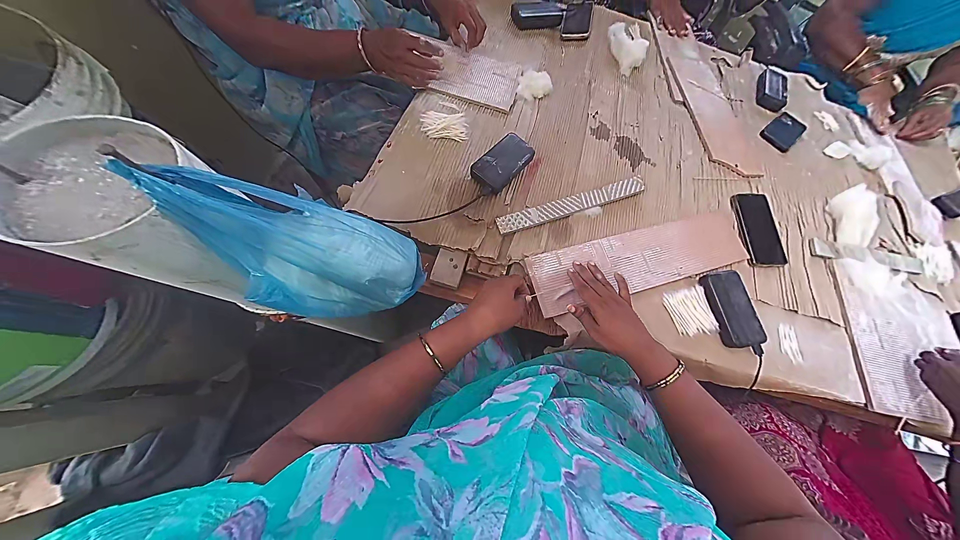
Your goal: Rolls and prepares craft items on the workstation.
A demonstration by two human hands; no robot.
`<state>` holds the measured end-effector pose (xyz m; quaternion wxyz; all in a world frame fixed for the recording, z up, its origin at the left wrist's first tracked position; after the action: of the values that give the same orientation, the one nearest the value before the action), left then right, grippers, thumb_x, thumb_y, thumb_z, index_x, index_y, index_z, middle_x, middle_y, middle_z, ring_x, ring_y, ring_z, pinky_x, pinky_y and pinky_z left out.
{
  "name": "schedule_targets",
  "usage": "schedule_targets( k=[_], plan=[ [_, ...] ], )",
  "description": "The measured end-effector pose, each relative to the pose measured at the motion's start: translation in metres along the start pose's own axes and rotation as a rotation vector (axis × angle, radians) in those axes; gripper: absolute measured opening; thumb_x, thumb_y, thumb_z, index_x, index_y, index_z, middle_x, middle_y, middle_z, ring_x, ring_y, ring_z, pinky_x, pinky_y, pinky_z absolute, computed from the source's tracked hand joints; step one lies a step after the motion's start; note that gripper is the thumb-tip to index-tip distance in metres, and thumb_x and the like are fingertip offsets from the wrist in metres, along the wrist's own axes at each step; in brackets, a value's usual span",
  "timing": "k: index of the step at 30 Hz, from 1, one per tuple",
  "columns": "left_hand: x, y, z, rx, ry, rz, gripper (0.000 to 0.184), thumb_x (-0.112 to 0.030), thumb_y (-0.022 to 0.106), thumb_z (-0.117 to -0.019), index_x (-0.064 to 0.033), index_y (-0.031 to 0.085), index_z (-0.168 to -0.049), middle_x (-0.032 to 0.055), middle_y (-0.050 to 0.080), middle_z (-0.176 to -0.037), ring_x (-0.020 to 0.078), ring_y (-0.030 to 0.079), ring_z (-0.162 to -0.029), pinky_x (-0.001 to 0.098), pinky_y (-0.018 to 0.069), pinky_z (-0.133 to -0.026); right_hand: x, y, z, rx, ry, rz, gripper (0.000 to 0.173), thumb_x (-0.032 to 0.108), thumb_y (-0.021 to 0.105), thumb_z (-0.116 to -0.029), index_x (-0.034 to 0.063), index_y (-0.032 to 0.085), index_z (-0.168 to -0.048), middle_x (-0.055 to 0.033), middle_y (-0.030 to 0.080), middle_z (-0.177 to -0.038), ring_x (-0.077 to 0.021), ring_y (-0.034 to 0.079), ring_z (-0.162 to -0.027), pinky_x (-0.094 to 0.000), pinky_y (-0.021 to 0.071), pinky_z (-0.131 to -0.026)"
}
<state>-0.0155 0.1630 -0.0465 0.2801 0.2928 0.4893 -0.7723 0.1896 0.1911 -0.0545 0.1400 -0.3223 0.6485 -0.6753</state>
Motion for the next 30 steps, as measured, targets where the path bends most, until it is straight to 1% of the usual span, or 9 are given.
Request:
schedule_targets(
  k=[3, 5, 9, 11, 15, 17, 19, 27, 30],
  plan=[
    [0.0, -0.003, 0.0, -0.031, -0.013, 0.027, 0.023, -0.016, 0.054, -0.1079, 0.0002, 0.067, -0.119, 0.0188, 0.07, -0.112, 0.0316, 0.067, -0.105, 0.0519, 0.0519, -0.096, 0.004, -0.006, -0.005, -0.171, -0.049, -0.035, 0.046, 0.022, 0.053, -0.1031, 0.0071, 0.056, -0.146, -0.0131, 0.051, -0.155, -0.0359, 0.039, -0.149, -0.0708, 0.0208, -0.116],
    [-0.002, -0.007, 0.0, -0.08, 0.025, 0.054, 0.023, -0.016, 0.054, -0.1076, 0.0011, 0.067, -0.117, 0.0186, 0.07, -0.108, 0.0307, 0.068, -0.101, 0.0508, 0.0529, -0.093, 0.006, -0.011, -0.008, -0.26, -0.057, -0.06, 0.04, 0.013, 0.054, -0.101, 0.0052, 0.062, -0.139, -0.0158, 0.057, -0.148, -0.0384, 0.045, -0.144, -0.0698, 0.0264, -0.114],
    [-0.009, -0.013, -0.001, -0.182, 0.131, 0.018, 0.02, -0.012, 0.055, -0.1062, 0.0011, 0.069, -0.111, 0.0181, 0.069, -0.109, 0.0305, 0.067, -0.102, 0.0494, 0.0533, -0.093, 0.007, -0.016, -0.017, -0.314, -0.04, -0.046, 0.037, 0.007, 0.052, -0.1011, 0.0038, 0.064, -0.136, -0.0174, 0.057, -0.147, -0.0388, 0.05, -0.14, -0.067, 0.0309, -0.114],
    [-0.008, -0.008, -0.007, -0.19, 0.163, -0.064, 0.021, -0.01, 0.054, -0.1059, 0.0027, 0.069, -0.115, 0.02, 0.069, -0.116, 0.0331, 0.066, -0.112, 0.0501, 0.051, -0.101, 0.005, -0.012, -0.026, -0.24, -0.007, -0.016, 0.04, 0.006, 0.052, -0.1018, 0.0033, 0.059, -0.141, -0.018, 0.052, -0.152, -0.0386, 0.047, -0.143, -0.0653, 0.0293, -0.116],
    [-0.002, 0.003, -0.019, -0.165, 0.154, -0.181, 0.026, -0.012, 0.052, -0.1069, 0.0049, 0.066, -0.12, 0.0226, 0.065, -0.124, 0.0363, 0.062, -0.122, 0.0511, 0.0483, -0.107, 0.0, 0.01, -0.041, -0.009, 0.018, 0.06, 0.054, 0.03, 0.046, -0.1082, 0.0059, 0.04, -0.156, -0.0148, 0.035, -0.165, -0.0352, 0.031, -0.153, -0.0662, 0.0191, -0.12],
    [-0.003, 0.005, -0.019, -0.147, 0.131, -0.196, 0.027, -0.013, 0.052, -0.1073, 0.005, 0.066, -0.121, 0.0227, 0.064, -0.126, 0.0366, 0.062, -0.122, 0.0515, 0.049, -0.106, -0.001, 0.018, -0.041, 0.044, -0.002, 0.087, 0.065, 0.044, 0.039, -0.1082, 0.0067, 0.031, -0.161, -0.0119, 0.028, -0.169, -0.0316, 0.023, -0.157, -0.0686, 0.0115, -0.121],
    [-0.002, 0.006, -0.017, -0.13, 0.119, -0.194, 0.026, -0.014, 0.053, -0.1072, 0.004, 0.066, -0.12, 0.022, 0.064, -0.125, 0.0364, 0.063, -0.12, 0.0528, 0.0499, -0.104, -0.001, 0.021, -0.034, 0.075, -0.024, 0.107, 0.071, 0.05, 0.037, -0.107, 0.0069, 0.027, -0.162, -0.0103, 0.023, -0.17, -0.0292, 0.019, -0.158, -0.0694, 0.0067, -0.121],
    [0.0, 0.019, -0.006, 0.061, 0.087, -0.189, 0.026, -0.019, 0.054, -0.1072, 0.0006, 0.069, -0.115, 0.0192, 0.069, -0.112, 0.034, 0.067, -0.108, 0.054, 0.0524, -0.097, 0.003, 0.011, 0.034, 0.219, -0.156, 0.19, 0.077, 0.061, 0.021, -0.1065, 0.0084, 0.031, -0.161, -0.009, 0.028, -0.169, -0.0245, 0.024, -0.157, -0.0711, 0.0063, -0.12],
    [-0.003, 0.02, -0.003, 0.099, 0.07, -0.177, 0.026, -0.019, 0.053, -0.1078, 0.0002, 0.068, -0.118, 0.0197, 0.069, -0.113, 0.0346, 0.067, -0.109, 0.0547, 0.0513, -0.098, 0.002, 0.001, 0.041, 0.28, -0.158, 0.162, 0.078, 0.062, 0.02, -0.1062, 0.0081, 0.032, -0.161, -0.0084, 0.03, -0.168, -0.0254, 0.024, -0.157, -0.0725, 0.0044, -0.12]
  ],
)
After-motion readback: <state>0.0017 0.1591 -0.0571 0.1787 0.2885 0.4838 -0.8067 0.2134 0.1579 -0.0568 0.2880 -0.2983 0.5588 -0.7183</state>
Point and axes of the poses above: each hand's wrist, its own z-axis away from the middle knuckle, its own y-axis out of the palm, x = y × z, the point moved 5 cm from there along -z, towards the middle knuckle
